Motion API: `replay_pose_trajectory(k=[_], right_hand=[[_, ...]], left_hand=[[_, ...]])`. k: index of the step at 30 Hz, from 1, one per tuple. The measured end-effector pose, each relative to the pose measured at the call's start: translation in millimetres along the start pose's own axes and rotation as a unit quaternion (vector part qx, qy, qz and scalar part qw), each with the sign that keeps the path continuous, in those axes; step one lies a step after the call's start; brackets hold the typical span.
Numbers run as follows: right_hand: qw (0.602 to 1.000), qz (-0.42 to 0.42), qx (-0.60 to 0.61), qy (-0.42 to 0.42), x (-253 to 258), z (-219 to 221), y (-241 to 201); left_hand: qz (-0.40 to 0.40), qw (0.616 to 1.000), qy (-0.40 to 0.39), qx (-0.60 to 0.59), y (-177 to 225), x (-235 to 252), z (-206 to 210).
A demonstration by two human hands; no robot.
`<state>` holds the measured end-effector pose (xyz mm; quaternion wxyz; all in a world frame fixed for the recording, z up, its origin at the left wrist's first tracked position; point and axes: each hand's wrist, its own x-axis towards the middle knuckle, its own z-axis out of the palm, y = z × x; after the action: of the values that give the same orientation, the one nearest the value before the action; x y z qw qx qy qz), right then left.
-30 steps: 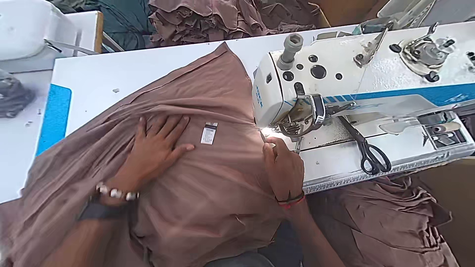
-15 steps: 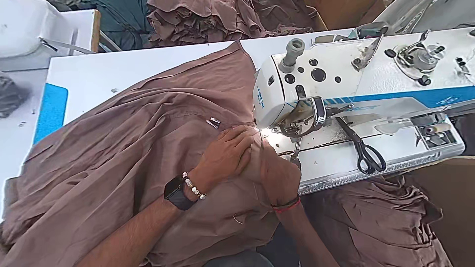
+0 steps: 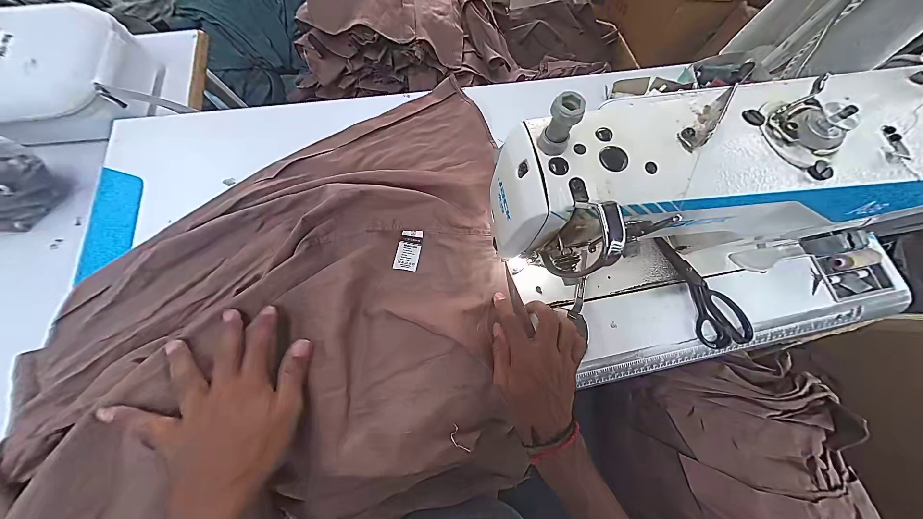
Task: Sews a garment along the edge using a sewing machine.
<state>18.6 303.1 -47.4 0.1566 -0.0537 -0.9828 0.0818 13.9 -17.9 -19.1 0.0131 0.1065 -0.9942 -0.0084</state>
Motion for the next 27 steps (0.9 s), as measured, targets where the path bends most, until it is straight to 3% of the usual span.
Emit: replay_pose_trajectory(k=[2, 5, 7, 10, 12, 14, 16, 18, 21, 27], right_hand=[[1.000, 0.003, -0.006, -0.014, -4.1, -0.1, 1.3], [0.999, -0.004, -0.026, -0.039, -4.7, 0.9, -3.0], [0.997, -0.006, -0.032, -0.067, -7.5, -1.3, -6.4], [0.998, -0.018, 0.015, -0.061, -3.2, -6.6, 0.0], [0.993, -0.023, 0.119, -0.002, 0.9, -13.4, 15.7], [0.984, -0.008, 0.168, 0.055, 13.0, -21.9, 36.2], [0.988, 0.023, 0.136, 0.068, 26.5, -30.2, 59.6], [0.992, 0.033, 0.116, 0.040, 37.2, -36.1, 84.9], [0.994, 0.007, 0.106, -0.032, 42.4, -34.1, 104.3], [0.993, -0.016, 0.115, 0.022, 47.7, 0.6, 47.3]], left_hand=[[0.052, 0.999, 0.003, -0.009, -43.1, 39.1, 20.6], [0.206, 0.978, 0.014, 0.006, -96.4, 135.4, 34.0], [0.235, 0.971, -0.030, 0.042, -100.0, 184.5, 25.8], [0.263, 0.963, -0.026, 0.054, -24.1, 184.5, -19.1], [0.341, 0.936, 0.011, -0.086, 57.2, 143.0, -39.6], [0.381, 0.881, 0.003, -0.282, 126.3, 103.8, -28.5], [0.430, 0.847, 0.037, -0.311, 170.0, 82.6, -1.2], [0.484, 0.829, 0.094, -0.264, 186.1, 78.5, 27.1], [0.527, 0.818, 0.074, -0.220, 176.3, 78.6, 39.0], [0.526, 0.829, 0.028, -0.186, 169.4, 78.3, 36.0]])
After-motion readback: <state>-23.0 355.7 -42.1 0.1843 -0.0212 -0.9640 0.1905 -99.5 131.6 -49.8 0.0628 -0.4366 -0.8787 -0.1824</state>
